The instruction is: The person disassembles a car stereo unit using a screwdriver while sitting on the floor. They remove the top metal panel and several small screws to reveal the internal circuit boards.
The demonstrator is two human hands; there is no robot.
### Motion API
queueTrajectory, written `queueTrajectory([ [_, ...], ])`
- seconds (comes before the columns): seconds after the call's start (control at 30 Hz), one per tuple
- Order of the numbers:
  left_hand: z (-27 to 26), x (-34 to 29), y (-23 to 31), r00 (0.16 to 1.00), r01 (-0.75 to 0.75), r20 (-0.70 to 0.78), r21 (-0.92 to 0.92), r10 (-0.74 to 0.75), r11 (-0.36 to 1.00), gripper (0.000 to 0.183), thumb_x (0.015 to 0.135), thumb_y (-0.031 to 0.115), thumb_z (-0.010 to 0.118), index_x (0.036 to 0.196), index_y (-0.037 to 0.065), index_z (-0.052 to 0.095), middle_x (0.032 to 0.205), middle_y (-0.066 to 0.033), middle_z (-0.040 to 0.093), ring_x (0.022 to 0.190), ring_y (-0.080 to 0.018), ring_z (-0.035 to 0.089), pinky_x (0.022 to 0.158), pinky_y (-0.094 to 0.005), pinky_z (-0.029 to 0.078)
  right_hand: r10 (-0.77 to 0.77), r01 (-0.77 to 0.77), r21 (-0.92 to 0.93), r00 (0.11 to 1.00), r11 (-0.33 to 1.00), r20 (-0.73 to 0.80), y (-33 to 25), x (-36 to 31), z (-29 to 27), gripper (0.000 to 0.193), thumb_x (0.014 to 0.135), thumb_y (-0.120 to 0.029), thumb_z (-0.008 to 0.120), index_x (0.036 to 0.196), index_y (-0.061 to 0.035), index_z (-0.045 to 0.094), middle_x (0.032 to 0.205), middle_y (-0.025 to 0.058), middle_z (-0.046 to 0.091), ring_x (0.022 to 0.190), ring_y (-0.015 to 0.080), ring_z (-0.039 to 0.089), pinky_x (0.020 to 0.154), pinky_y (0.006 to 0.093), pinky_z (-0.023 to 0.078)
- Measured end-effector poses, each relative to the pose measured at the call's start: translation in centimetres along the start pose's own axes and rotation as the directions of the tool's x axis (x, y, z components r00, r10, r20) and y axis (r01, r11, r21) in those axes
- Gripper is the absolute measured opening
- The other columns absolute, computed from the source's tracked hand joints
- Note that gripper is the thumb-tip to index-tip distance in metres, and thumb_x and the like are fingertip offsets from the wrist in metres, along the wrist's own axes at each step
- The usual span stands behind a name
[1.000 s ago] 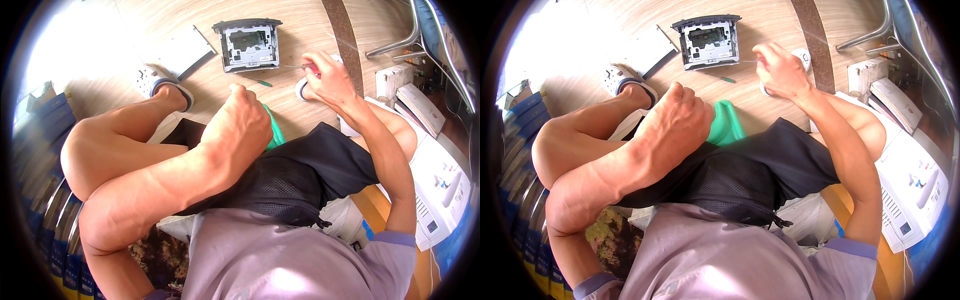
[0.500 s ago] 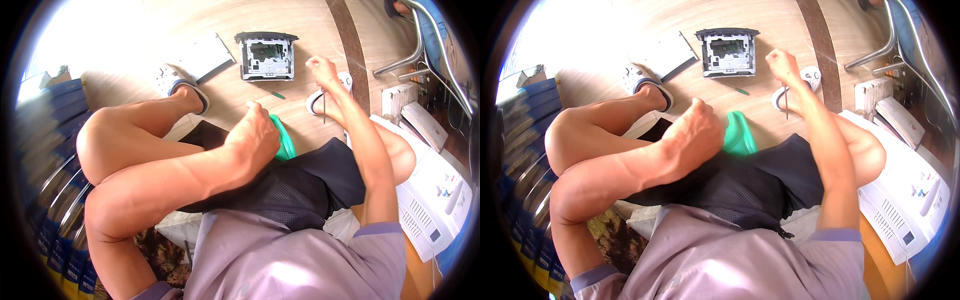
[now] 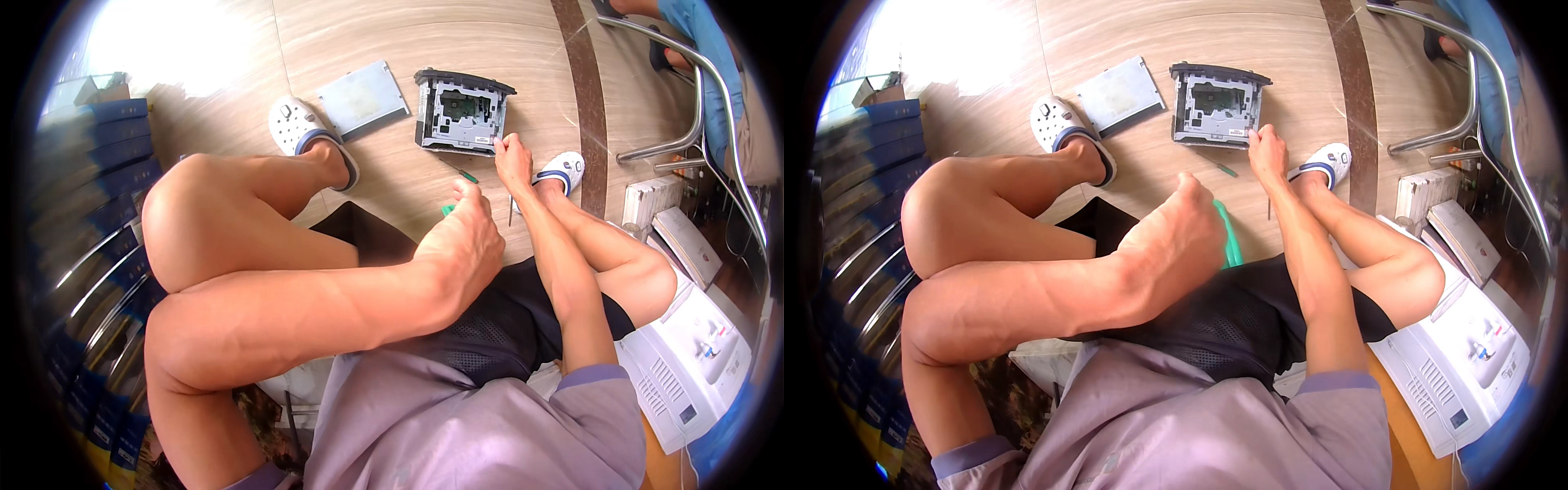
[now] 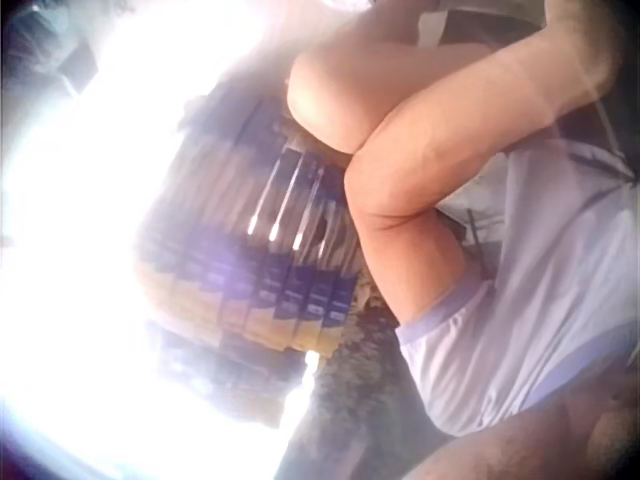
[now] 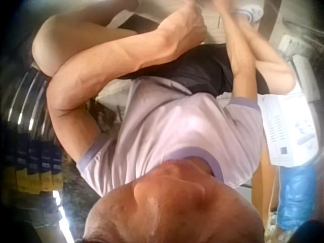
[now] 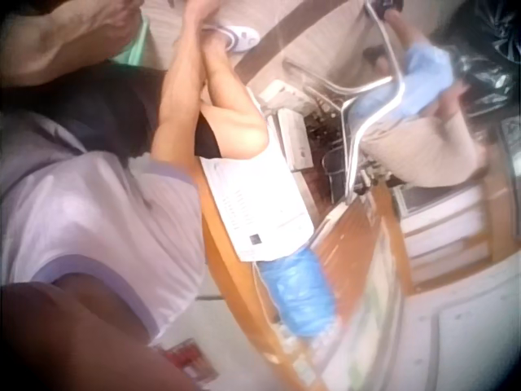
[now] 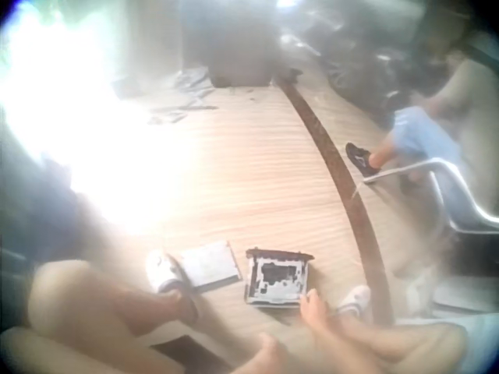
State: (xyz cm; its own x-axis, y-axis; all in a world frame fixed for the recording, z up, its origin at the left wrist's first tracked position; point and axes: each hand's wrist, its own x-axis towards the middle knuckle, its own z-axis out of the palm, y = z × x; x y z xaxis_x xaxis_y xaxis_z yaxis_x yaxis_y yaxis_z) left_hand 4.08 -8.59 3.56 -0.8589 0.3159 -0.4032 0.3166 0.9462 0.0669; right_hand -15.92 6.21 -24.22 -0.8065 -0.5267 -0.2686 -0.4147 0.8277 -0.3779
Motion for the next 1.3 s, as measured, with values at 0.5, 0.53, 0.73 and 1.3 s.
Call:
queueTrajectory([
  [0.5,3.5,-0.1,-4.3,0.985,0.018,0.172,-0.286,0.033,0.958,0.015,0.084,0.017,0.065,0.091,0.011,0.077,0.095,-0.0069,0.074,0.093,-0.0248,0.070,0.082,-0.0409,0.051,0.011,-0.009,0.049,0.998,0.999,-0.059,-0.2,-1.0,1.0,0.030,0.097,-0.032,0.059,0.090,-0.0027,0.055,0.085,0.0230,0.066,0.083,0.0452,0.063,0.073,0.0533,0.048],
  [0.53,5.1,-0.6,-5.9,0.986,0.002,0.157,-0.333,0.054,0.943,0.013,0.083,0.016,0.066,0.086,0.010,0.077,0.091,-0.0069,0.074,0.087,-0.0247,0.071,0.074,-0.0394,0.054,0.016,-0.013,0.052,0.998,0.999,-0.057,-0.1,-0.9,1.5,0.030,0.097,-0.032,0.059,0.091,-0.0028,0.055,0.085,0.0230,0.066,0.083,0.0457,0.063,0.073,0.0537,0.048],
  [0.73,7.6,2.5,-18.3,0.729,0.455,0.642,-0.193,-0.239,0.869,0.021,0.084,0.022,0.065,0.085,0.004,0.075,0.087,-0.0178,0.072,0.084,-0.0311,0.071,0.069,-0.0439,0.054,0.082,-0.068,0.105,0.987,0.992,-0.136,2.1,-1.6,1.1,0.026,0.097,-0.031,0.058,0.096,-0.0054,0.055,0.087,0.0228,0.067,0.085,0.0479,0.063,0.073,0.0561,0.048],
  [1.3,33.7,6.6,-23.9,0.641,0.647,0.124,-0.618,-0.757,0.446,0.069,0.075,0.041,0.081,0.130,0.009,0.055,0.129,-0.0231,0.051,0.119,-0.0416,0.052,0.100,-0.0505,0.043,0.627,-0.700,0.481,0.703,0.527,0.336,5.0,0.6,-2.4,0.032,0.094,-0.034,0.061,0.109,-0.0060,0.064,0.077,0.0114,0.068,0.056,0.0245,0.065,0.039,0.0436,0.052],
])
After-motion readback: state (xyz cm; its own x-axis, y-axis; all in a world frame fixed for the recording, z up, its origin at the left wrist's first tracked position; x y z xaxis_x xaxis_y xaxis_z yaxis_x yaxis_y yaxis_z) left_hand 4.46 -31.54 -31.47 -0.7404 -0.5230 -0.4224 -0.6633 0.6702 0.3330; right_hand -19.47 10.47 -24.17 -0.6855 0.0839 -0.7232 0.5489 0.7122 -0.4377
